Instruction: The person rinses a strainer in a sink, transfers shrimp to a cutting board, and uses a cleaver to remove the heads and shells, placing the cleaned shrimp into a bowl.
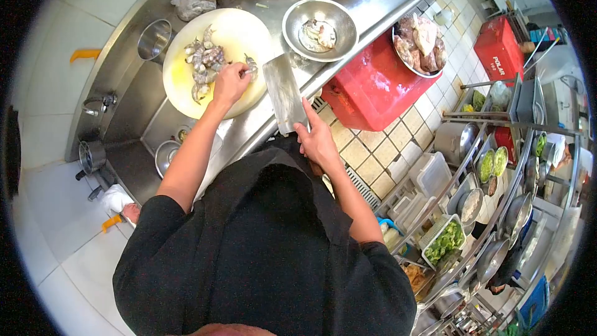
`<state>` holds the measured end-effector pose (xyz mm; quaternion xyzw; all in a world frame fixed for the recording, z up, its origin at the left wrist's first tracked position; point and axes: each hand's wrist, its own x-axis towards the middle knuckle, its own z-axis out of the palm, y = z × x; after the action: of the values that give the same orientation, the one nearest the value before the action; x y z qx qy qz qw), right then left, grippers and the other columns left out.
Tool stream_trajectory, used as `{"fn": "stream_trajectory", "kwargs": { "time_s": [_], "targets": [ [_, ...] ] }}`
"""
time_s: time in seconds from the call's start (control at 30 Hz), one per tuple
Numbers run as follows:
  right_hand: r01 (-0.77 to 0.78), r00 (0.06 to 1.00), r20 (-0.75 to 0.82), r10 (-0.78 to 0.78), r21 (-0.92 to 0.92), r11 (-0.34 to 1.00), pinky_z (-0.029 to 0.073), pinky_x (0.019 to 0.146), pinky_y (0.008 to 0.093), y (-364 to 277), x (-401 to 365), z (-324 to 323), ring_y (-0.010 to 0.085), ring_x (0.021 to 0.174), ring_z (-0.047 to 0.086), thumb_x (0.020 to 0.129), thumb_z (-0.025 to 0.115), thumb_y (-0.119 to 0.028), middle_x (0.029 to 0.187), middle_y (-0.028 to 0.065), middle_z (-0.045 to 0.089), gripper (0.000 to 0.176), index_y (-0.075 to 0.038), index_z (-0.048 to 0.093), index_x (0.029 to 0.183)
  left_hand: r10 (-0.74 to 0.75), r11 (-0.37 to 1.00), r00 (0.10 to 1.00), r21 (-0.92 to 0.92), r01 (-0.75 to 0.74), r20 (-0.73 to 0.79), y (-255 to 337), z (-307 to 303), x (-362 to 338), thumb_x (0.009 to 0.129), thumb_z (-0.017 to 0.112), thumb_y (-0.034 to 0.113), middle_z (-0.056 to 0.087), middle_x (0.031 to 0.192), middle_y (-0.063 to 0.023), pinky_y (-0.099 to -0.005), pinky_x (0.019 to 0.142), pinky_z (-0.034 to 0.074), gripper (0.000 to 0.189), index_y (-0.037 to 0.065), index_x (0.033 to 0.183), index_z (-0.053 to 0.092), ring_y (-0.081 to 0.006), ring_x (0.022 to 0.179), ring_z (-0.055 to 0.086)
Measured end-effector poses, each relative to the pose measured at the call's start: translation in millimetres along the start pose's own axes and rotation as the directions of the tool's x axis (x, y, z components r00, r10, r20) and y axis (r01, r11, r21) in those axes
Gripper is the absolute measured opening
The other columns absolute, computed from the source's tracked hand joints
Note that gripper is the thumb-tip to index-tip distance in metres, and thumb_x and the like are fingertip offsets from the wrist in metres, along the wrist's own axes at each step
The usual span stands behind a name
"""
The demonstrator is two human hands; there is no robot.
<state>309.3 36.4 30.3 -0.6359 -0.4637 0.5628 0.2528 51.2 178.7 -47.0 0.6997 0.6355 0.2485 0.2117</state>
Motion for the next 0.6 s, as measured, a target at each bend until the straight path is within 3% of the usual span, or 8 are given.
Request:
{"fn": "stream_trajectory", "kwargs": {
  "time_s": [0.13, 0.33, 0.6],
  "targets": [
    [-0.014, 1.0, 0.008, 0.014, -0.035, 0.999, 0.047, 0.047, 0.0291, -2, -2, 2, 0.0102, 0.05, 0.055, 0.101, 0.063, -0.011, 0.069, 0.0029, 0.059, 0.07, -0.02, 0.035, 0.164, -0.034, 0.999, 0.999, -0.024, 0.034, -0.006, -6, 11, 0, 0.083, 0.071, 0.022, 0.075, 0.093, -0.018, -0.0439, 0.083, 0.055, 0.026, 0.003, 0.1, 0.076, -0.0336, 0.091, 0.07],
    [-0.067, 0.996, 0.056, 0.07, -0.052, 0.996, 0.05, 0.053, 0.0331, -12, -1, 4, 0.014, 0.051, 0.059, 0.1, 0.062, -0.014, 0.068, 0.0058, 0.06, 0.069, -0.019, 0.037, 0.163, -0.057, 0.997, 0.998, -0.06, 0.056, -0.012, -6, 10, 0, 0.082, 0.072, 0.023, 0.075, 0.092, -0.0173, -0.0426, 0.082, 0.056, 0.027, 0.003, 0.1, 0.076, -0.0329, 0.088, 0.071],
    [-0.04, 0.999, -0.021, 0.036, -0.227, 0.973, 0.055, 0.064, 0.0398, -24, -2, 8, 0.0223, 0.056, 0.064, 0.098, 0.061, -0.015, 0.095, 0.0234, 0.074, 0.066, -0.014, 0.04, 0.16, -0.067, 0.996, 0.997, -0.067, 0.065, -0.027, -6, 11, -2, 0.081, 0.072, 0.023, 0.074, 0.091, -0.0181, -0.0446, 0.082, 0.056, 0.023, 0.004, 0.094, 0.074, -0.0352, 0.089, 0.07]
  ]
}}
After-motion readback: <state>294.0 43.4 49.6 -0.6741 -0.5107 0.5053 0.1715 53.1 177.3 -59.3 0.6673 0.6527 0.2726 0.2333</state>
